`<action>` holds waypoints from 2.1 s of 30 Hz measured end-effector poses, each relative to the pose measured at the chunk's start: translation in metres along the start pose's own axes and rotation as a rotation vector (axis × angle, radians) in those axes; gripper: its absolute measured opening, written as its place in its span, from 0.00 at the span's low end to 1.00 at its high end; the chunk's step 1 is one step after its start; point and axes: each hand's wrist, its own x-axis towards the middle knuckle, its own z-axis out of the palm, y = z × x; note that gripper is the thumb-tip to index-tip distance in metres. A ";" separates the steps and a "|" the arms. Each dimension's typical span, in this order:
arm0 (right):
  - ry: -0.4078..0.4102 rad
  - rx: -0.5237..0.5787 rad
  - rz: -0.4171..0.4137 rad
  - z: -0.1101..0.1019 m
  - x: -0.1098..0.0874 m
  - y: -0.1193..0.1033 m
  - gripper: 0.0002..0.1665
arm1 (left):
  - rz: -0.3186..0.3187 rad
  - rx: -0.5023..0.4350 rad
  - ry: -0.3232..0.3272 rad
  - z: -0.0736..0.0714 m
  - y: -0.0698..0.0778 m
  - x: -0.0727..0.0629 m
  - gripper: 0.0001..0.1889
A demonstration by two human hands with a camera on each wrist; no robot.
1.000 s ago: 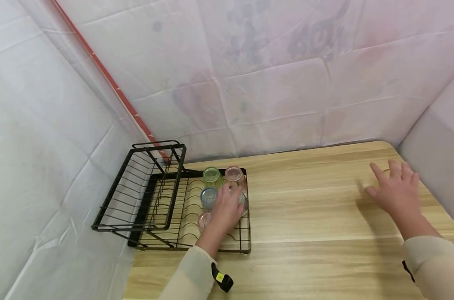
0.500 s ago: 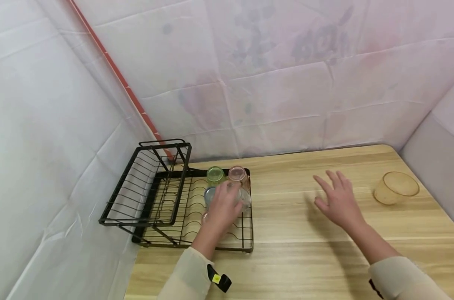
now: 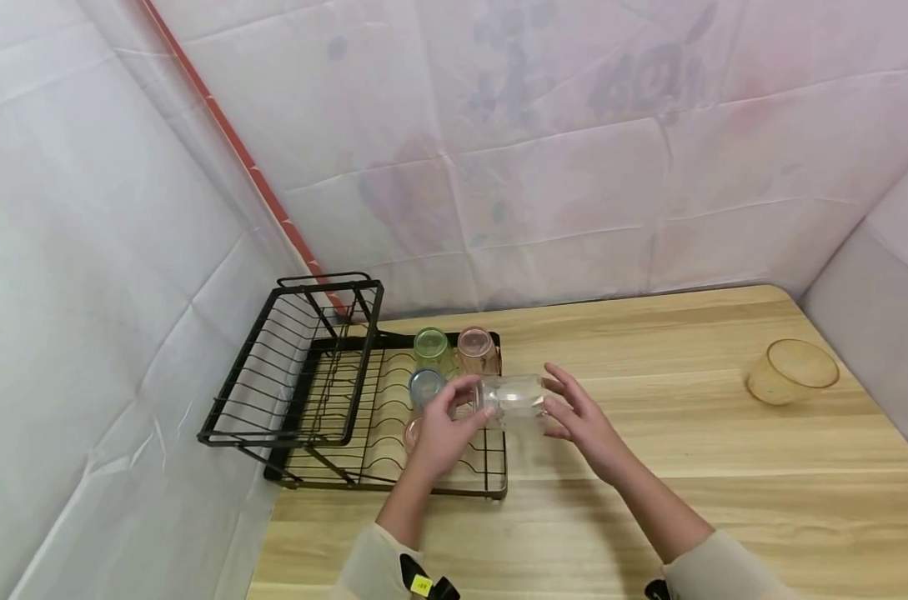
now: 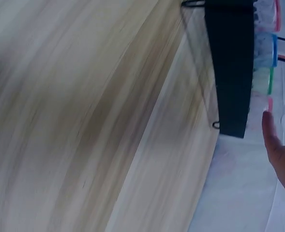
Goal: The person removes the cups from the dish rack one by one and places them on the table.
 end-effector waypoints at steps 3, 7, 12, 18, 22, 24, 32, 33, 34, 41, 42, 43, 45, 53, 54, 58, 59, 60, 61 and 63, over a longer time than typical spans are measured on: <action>-0.016 0.041 0.056 0.007 0.001 -0.001 0.35 | 0.006 -0.029 -0.014 0.002 -0.005 -0.001 0.27; -0.011 0.034 0.061 0.011 0.002 -0.001 0.35 | 0.017 -0.003 -0.034 0.002 -0.008 -0.003 0.28; 0.025 -0.054 -0.015 0.009 -0.002 -0.007 0.36 | 0.154 0.320 0.017 -0.008 -0.005 -0.013 0.29; 0.093 -0.292 -0.122 -0.002 -0.005 -0.012 0.39 | 0.296 0.908 0.158 -0.034 -0.004 -0.022 0.29; 0.125 -0.405 -0.167 -0.007 -0.005 -0.012 0.39 | 0.215 1.068 0.157 -0.043 -0.010 -0.026 0.29; 0.134 -0.453 -0.180 -0.008 -0.005 -0.010 0.39 | 0.186 1.087 0.147 -0.044 -0.013 -0.027 0.29; 0.167 -0.758 -0.322 -0.009 -0.004 0.003 0.36 | 0.169 1.071 0.142 -0.045 -0.020 -0.029 0.25; 0.172 -0.820 -0.346 -0.010 -0.003 0.006 0.35 | 0.174 1.073 0.144 -0.045 -0.021 -0.029 0.24; 0.174 -0.884 -0.367 -0.010 -0.003 0.007 0.34 | 0.178 1.077 0.147 -0.045 -0.021 -0.029 0.23; 0.168 -1.181 -0.342 -0.024 0.001 0.023 0.34 | 0.193 1.088 0.156 -0.044 -0.024 -0.030 0.20; 0.166 -1.198 -0.327 -0.027 0.002 0.026 0.34 | 0.193 1.089 0.157 -0.044 -0.025 -0.030 0.20; 0.168 -1.213 -0.312 -0.031 0.002 0.029 0.34 | 0.192 1.091 0.155 -0.044 -0.025 -0.030 0.20; 0.173 -1.238 -0.291 -0.039 0.003 0.033 0.34 | 0.192 1.091 0.155 -0.044 -0.026 -0.029 0.20; 0.216 -1.288 -0.227 -0.085 0.002 0.038 0.34 | 0.161 1.069 0.152 -0.045 -0.027 -0.031 0.22; 0.222 -1.292 -0.216 -0.093 0.001 0.039 0.34 | 0.161 1.069 0.150 -0.045 -0.027 -0.031 0.22; 0.244 -1.300 -0.156 -0.124 -0.001 0.038 0.34 | 0.160 1.068 0.152 -0.045 -0.028 -0.031 0.22; 0.251 -1.297 -0.138 -0.132 -0.002 0.038 0.34 | 0.157 1.067 0.152 -0.045 -0.027 -0.031 0.22; 0.256 -1.294 -0.117 -0.140 -0.003 0.038 0.34 | 0.157 1.065 0.153 -0.045 -0.027 -0.031 0.22; 0.261 -1.291 -0.097 -0.148 -0.004 0.038 0.34 | 0.157 1.064 0.153 -0.045 -0.027 -0.032 0.22; 0.273 -1.272 -0.054 -0.163 -0.005 0.038 0.34 | 0.158 1.062 0.153 -0.045 -0.027 -0.032 0.22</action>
